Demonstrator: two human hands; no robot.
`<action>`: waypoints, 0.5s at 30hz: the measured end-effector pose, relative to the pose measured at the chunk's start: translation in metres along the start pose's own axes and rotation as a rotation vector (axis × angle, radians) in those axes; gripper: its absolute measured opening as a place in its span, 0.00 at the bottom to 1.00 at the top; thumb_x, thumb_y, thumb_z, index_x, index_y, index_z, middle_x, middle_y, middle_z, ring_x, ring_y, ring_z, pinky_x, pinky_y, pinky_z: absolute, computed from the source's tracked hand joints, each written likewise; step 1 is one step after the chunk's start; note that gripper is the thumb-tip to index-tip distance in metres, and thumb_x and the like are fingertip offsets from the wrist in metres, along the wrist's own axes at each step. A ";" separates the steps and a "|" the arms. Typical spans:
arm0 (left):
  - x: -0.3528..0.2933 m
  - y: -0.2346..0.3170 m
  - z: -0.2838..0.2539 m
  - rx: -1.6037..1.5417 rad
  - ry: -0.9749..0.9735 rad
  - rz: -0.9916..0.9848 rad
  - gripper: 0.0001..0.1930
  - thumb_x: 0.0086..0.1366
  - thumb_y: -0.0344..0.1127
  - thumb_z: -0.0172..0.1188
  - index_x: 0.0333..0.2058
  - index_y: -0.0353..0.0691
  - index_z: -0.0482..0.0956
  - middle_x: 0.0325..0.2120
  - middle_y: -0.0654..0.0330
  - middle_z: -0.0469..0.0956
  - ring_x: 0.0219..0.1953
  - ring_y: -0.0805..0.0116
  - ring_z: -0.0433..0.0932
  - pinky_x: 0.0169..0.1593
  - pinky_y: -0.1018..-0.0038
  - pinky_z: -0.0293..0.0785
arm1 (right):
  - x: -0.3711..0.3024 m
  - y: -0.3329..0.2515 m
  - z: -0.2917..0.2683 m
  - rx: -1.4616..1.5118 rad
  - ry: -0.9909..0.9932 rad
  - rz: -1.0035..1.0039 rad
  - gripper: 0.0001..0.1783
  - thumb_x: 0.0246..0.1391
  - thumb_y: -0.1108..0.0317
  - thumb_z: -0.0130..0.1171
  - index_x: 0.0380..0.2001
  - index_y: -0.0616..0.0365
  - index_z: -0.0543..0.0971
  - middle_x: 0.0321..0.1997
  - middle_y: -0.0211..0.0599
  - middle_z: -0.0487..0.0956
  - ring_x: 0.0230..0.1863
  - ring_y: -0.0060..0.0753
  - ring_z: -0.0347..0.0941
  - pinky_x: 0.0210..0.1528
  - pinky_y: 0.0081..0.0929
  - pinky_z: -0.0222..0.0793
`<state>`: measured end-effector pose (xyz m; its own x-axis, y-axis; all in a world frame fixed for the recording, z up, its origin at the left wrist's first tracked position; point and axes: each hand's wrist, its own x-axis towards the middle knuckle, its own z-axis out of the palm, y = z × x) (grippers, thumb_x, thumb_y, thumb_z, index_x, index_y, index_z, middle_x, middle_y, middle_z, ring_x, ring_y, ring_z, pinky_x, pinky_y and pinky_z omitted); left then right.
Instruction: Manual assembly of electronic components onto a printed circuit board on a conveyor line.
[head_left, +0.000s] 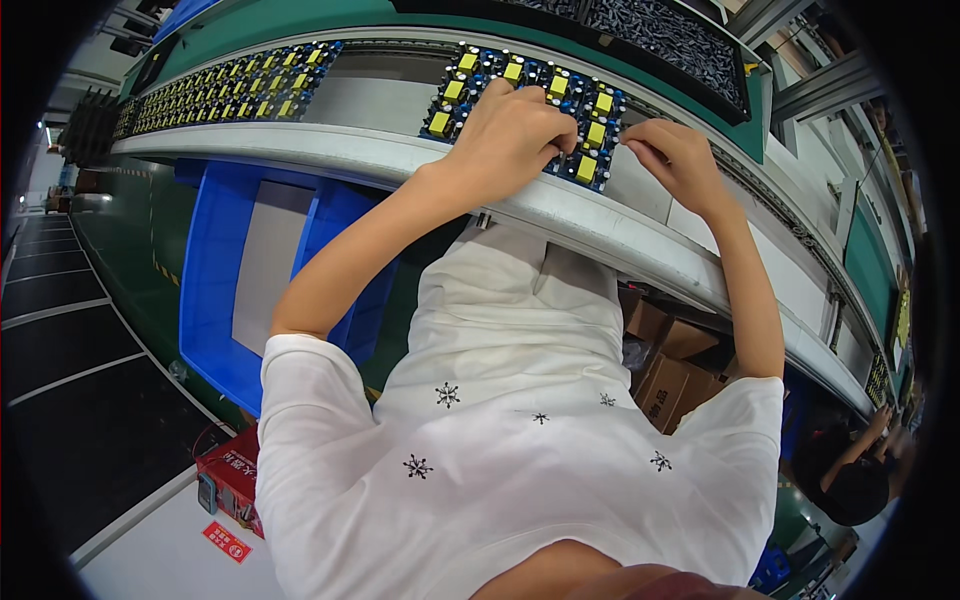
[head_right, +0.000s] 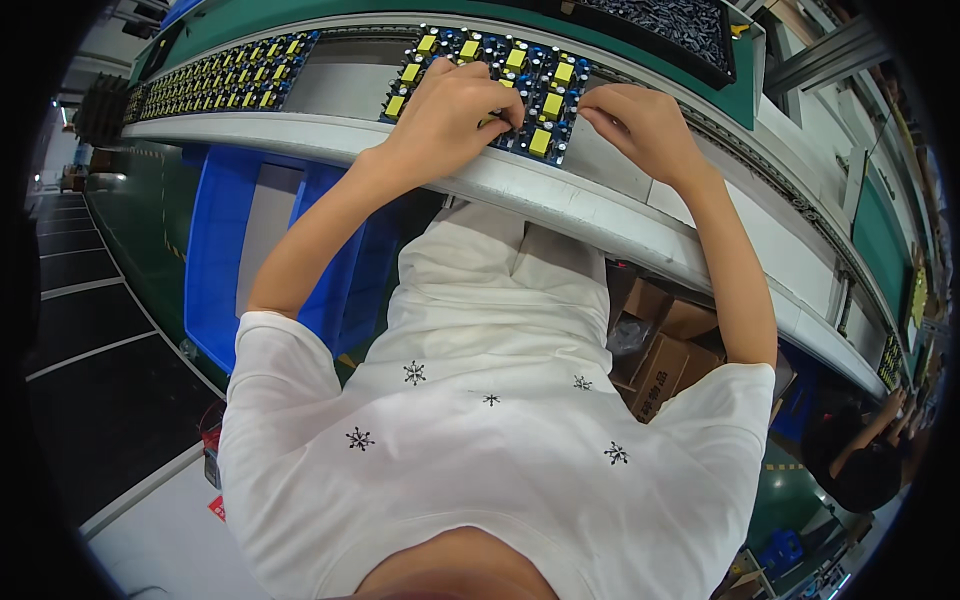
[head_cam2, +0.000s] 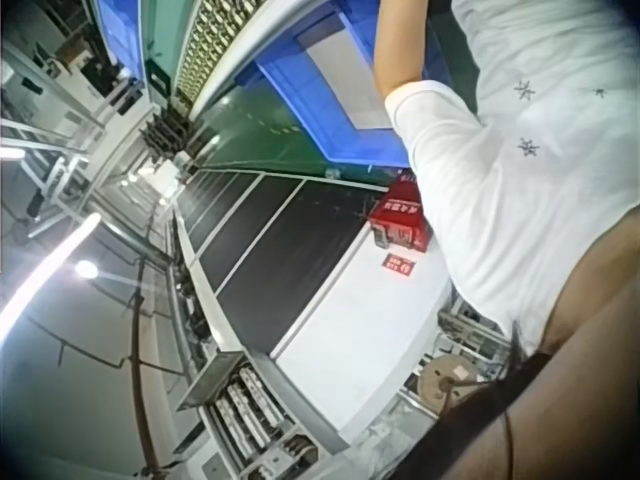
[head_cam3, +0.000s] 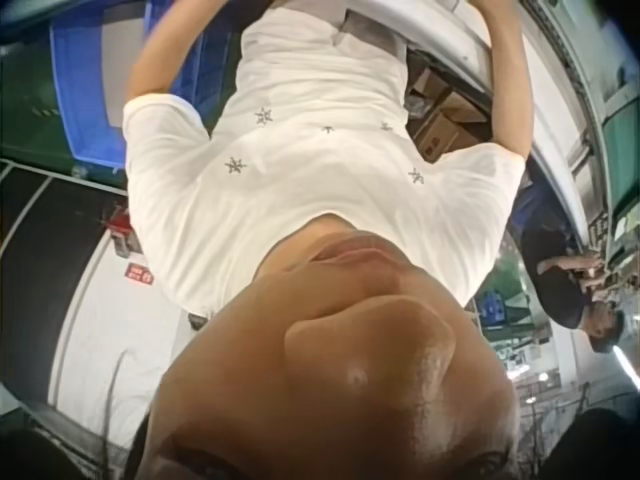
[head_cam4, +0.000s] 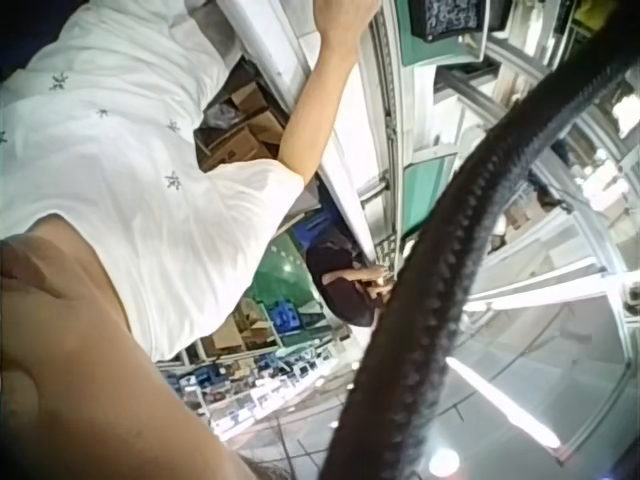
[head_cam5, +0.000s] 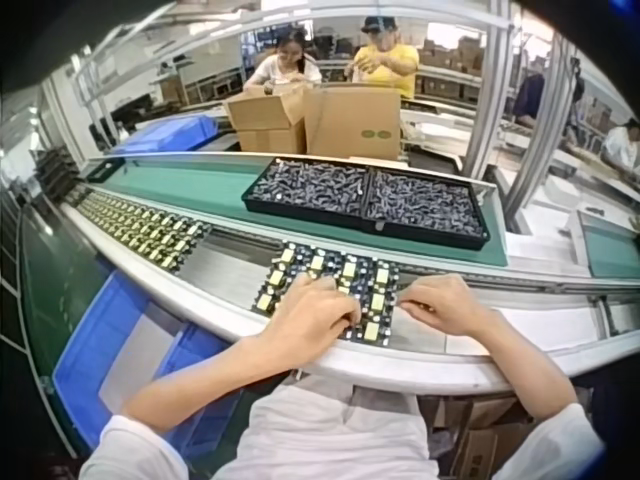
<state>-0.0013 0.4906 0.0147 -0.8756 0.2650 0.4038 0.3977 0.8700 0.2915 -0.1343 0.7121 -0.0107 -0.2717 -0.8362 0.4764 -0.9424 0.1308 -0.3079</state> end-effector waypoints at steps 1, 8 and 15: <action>0.000 0.001 0.000 0.004 -0.006 0.004 0.04 0.53 0.28 0.62 0.27 0.46 0.82 0.23 0.67 0.78 0.35 0.66 0.75 0.43 0.67 0.62 | 0.000 0.000 0.000 -0.001 -0.002 0.007 0.06 0.54 0.69 0.61 0.35 0.57 0.78 0.33 0.37 0.80 0.31 0.43 0.77 0.32 0.32 0.72; 0.003 0.000 -0.001 0.003 -0.081 0.008 0.04 0.53 0.29 0.65 0.29 0.45 0.82 0.25 0.68 0.79 0.34 0.70 0.73 0.43 0.71 0.61 | -0.001 0.000 -0.001 0.009 0.003 0.027 0.05 0.54 0.69 0.60 0.35 0.57 0.78 0.33 0.37 0.80 0.31 0.43 0.77 0.32 0.32 0.72; -0.004 -0.005 -0.004 -0.056 -0.090 0.030 0.08 0.52 0.31 0.66 0.33 0.44 0.83 0.29 0.68 0.80 0.39 0.68 0.74 0.48 0.70 0.61 | 0.005 -0.002 0.000 0.079 0.067 -0.106 0.04 0.54 0.76 0.58 0.34 0.60 0.78 0.29 0.39 0.77 0.27 0.38 0.73 0.28 0.28 0.67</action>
<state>0.0012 0.4832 0.0153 -0.8833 0.3287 0.3342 0.4363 0.8372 0.3298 -0.1333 0.7081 -0.0074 -0.1862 -0.8052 0.5630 -0.9489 -0.0012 -0.3155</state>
